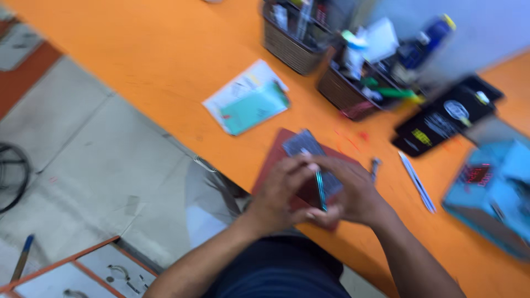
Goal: The person disassembles a mobile phone using a screwdriver to remove internal screws and carefully prying apart the internal components.
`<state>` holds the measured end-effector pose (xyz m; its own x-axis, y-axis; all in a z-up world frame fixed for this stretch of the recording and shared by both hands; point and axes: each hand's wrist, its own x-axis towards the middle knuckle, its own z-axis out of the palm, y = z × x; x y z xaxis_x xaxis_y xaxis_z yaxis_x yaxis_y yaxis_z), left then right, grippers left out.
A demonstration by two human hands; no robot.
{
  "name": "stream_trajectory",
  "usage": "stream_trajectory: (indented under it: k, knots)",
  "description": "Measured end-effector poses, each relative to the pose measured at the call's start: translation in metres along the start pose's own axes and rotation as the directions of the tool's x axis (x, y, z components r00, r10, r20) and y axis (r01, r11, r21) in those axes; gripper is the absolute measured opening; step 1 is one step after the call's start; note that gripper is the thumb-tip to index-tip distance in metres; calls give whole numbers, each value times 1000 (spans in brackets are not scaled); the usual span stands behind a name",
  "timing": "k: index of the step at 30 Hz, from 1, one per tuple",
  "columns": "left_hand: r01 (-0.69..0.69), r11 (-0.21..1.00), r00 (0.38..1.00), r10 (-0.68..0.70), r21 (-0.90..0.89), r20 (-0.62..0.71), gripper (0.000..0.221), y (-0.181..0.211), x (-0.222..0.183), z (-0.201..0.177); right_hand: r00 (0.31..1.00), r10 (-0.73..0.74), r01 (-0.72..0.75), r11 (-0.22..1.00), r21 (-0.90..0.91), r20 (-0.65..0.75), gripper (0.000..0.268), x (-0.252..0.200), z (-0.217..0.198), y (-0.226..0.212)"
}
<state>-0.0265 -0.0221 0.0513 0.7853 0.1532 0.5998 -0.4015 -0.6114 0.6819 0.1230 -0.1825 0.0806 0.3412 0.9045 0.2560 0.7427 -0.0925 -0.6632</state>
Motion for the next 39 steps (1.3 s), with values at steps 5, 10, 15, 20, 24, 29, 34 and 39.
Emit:
stream_trajectory:
  k: [5,10,15,20,24,29,34,39]
  knots:
    - [60,997,998,-59,-51,26,97,-8,-2,-4,997,44,-58,972,229,66,98,6,-9,-8]
    - [89,994,995,-86,-59,51,98,-15,8,-9,992,-28,-1,973,230,120,105,12,-13,-7]
    - [70,996,995,-66,-57,71,97,-15,15,-12,996,15,-37,965,260,88,104,16,-16,-15]
    - [80,997,996,-81,12,41,95,-11,14,-11,933,162,-293,861,416,321,90,13,-46,-39]
    - [84,996,995,-85,14,49,95,-9,16,-7,840,189,-495,650,577,508,71,26,-58,-43]
    - [74,996,996,-76,50,49,93,-3,20,-4,677,374,-660,689,299,634,74,47,-69,-56]
    - [92,994,993,-95,54,70,94,-2,19,-4,585,508,-647,762,-14,632,73,68,-72,-75]
    - [88,996,993,-90,28,76,93,-4,17,-5,586,559,-616,778,-125,587,72,76,-70,-86]
